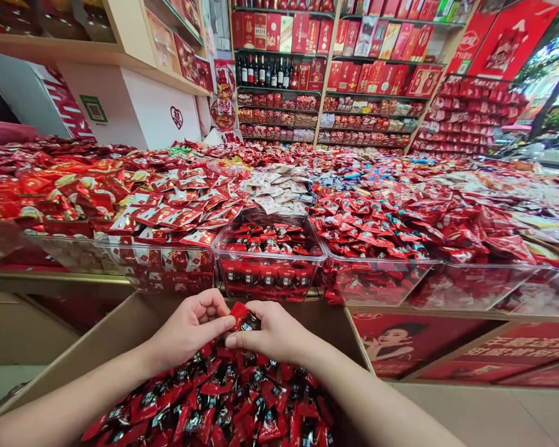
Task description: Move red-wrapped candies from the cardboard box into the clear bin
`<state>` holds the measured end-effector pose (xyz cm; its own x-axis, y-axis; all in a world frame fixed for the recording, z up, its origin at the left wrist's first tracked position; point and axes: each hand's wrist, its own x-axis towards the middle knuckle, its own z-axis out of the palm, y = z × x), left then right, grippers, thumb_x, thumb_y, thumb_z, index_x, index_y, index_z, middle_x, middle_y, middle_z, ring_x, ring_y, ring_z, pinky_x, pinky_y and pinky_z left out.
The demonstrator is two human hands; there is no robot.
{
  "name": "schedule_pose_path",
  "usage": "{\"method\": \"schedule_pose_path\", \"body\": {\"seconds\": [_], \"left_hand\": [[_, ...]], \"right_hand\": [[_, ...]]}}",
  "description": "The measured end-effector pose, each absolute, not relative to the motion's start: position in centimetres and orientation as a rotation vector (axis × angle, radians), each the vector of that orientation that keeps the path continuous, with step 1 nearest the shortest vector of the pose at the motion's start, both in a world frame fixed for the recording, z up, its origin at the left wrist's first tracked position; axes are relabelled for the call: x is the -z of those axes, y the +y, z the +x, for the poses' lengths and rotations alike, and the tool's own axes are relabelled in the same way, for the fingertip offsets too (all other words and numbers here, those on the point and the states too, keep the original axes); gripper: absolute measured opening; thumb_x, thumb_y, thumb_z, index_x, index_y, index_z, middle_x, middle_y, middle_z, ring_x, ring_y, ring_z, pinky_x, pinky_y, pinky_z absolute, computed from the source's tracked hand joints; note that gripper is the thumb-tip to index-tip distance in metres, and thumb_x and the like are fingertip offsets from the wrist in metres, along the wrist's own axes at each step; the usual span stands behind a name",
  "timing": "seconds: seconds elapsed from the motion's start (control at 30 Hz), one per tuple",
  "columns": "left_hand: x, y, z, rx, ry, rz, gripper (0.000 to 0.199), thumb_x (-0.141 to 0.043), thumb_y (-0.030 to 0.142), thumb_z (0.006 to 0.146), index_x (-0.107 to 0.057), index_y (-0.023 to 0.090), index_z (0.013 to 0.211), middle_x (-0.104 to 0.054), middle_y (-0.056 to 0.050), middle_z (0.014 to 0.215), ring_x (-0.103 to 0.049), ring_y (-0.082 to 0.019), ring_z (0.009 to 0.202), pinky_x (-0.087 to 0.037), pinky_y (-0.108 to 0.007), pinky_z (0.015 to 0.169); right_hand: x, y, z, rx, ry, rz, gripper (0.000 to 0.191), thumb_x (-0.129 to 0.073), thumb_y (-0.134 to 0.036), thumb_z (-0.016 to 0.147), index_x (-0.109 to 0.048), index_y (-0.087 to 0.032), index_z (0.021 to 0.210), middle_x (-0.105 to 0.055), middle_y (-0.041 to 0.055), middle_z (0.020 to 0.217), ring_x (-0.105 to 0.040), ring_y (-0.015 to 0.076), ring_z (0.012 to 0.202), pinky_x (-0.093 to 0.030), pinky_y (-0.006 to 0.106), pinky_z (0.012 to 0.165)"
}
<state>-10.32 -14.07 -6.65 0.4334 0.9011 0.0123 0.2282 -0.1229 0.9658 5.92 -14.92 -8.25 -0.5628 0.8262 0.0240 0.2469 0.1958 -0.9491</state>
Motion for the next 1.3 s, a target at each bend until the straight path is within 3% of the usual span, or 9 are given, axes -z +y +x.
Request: {"method": "schedule_pose_path", "body": {"seconds": [0.13,0.4,0.5,0.6,0.8,0.9,1.0,1.17,1.3], "left_hand": [[6.5,-14.1,-10.3,-0.819,0.943,1.469,0.017,-0.055,0.027,0.067,-0.043,0.016,0.069,-0.051,0.005,0.060,-0.051,-0.007,0.054,-0.042,-0.020,0.053],[6.6,-14.1,-10.4,-0.879,0.878,1.409,0.024,-0.051,0.025,0.071,-0.042,0.020,0.092,-0.053,0.005,0.062,-0.053,-0.007,0.055,-0.043,-0.020,0.056],[6.9,-13.9,-10.5,-0.847,0.878,1.403,0.026,-0.048,0.027,0.073,-0.040,0.021,0.098,-0.051,0.005,0.061,-0.050,-0.007,0.053,-0.039,-0.018,0.049],[7.3,-13.7,-10.6,-0.745,0.892,1.405,0.021,-0.048,0.031,0.072,-0.046,0.019,0.089,-0.052,0.005,0.061,-0.047,-0.006,0.050,-0.037,-0.017,0.046],[7.7,-13.6,-10.7,-0.693,0.916,1.470,0.017,-0.050,0.033,0.071,-0.049,0.016,0.069,-0.050,0.005,0.059,-0.045,-0.006,0.053,-0.037,-0.018,0.052],[7.9,-13.6,-10.8,-0.710,0.920,1.465,0.023,-0.044,0.037,0.074,-0.048,0.015,0.067,-0.048,0.005,0.057,-0.045,-0.006,0.052,-0.036,-0.018,0.051],[8.2,-13.5,-10.8,-0.736,0.924,1.350,0.029,-0.034,0.040,0.078,-0.048,0.015,0.072,-0.051,0.002,0.058,-0.047,-0.007,0.051,-0.035,-0.019,0.048],[8.8,-13.6,-10.9,-0.742,0.898,1.292,0.030,-0.035,0.039,0.078,-0.049,0.014,0.073,-0.052,0.001,0.060,-0.048,-0.007,0.052,-0.037,-0.020,0.051],[9.0,-13.7,-10.8,-0.736,0.894,1.326,0.029,-0.036,0.038,0.078,-0.050,0.013,0.073,-0.052,0.001,0.060,-0.048,-0.007,0.052,-0.038,-0.021,0.053]], "right_hand": [[7.1,-14.9,6.5,-1.726,-1.706,-0.867,0.034,-0.038,-0.045,0.075,-0.051,-0.014,0.085,-0.054,0.0012,0.067,-0.049,0.0080,0.055,-0.039,0.020,0.049],[7.4,-15.0,6.2,-1.786,-1.530,-0.876,0.037,-0.035,-0.045,0.077,-0.053,-0.013,0.081,-0.054,0.0021,0.065,-0.048,0.0051,0.047,-0.036,0.017,0.043],[7.9,-14.9,6.1,-1.639,-1.490,-0.957,0.031,-0.041,-0.044,0.074,-0.048,-0.016,0.082,-0.053,-0.0003,0.064,-0.047,0.0053,0.045,-0.035,0.016,0.040],[8.3,-14.7,6.1,-1.520,-1.494,-1.044,0.028,-0.041,-0.044,0.074,-0.043,-0.018,0.084,-0.053,-0.0017,0.063,-0.046,0.0062,0.045,-0.033,0.017,0.039],[8.9,-14.3,6.5,-1.168,-1.800,-1.053,0.022,-0.048,-0.036,0.071,-0.051,-0.014,0.076,-0.048,-0.0016,0.064,-0.041,0.0071,0.056,-0.035,0.020,0.051],[8.8,-14.6,6.5,-1.147,-1.905,-1.069,0.018,-0.049,-0.032,0.070,-0.052,-0.014,0.074,-0.046,-0.0022,0.059,-0.038,0.0069,0.052,-0.034,0.020,0.048],[7.0,-15.5,6.6,-0.941,-1.995,-1.106,0.011,-0.048,-0.027,0.071,-0.050,-0.016,0.069,-0.046,-0.0016,0.056,-0.038,0.0071,0.049,-0.033,0.020,0.044],[0.3,-14.4,7.2,-0.386,-1.801,-0.986,0.013,-0.049,-0.021,0.069,-0.047,-0.020,0.082,-0.053,0.0029,0.075,-0.048,0.0117,0.064,-0.038,0.024,0.055],[-2.2,-8.6,7.3,-0.208,-1.828,-1.105,0.012,-0.048,-0.026,0.070,-0.048,-0.017,0.077,-0.050,0.0011,0.064,-0.045,0.0093,0.055,-0.035,0.023,0.049]]}}
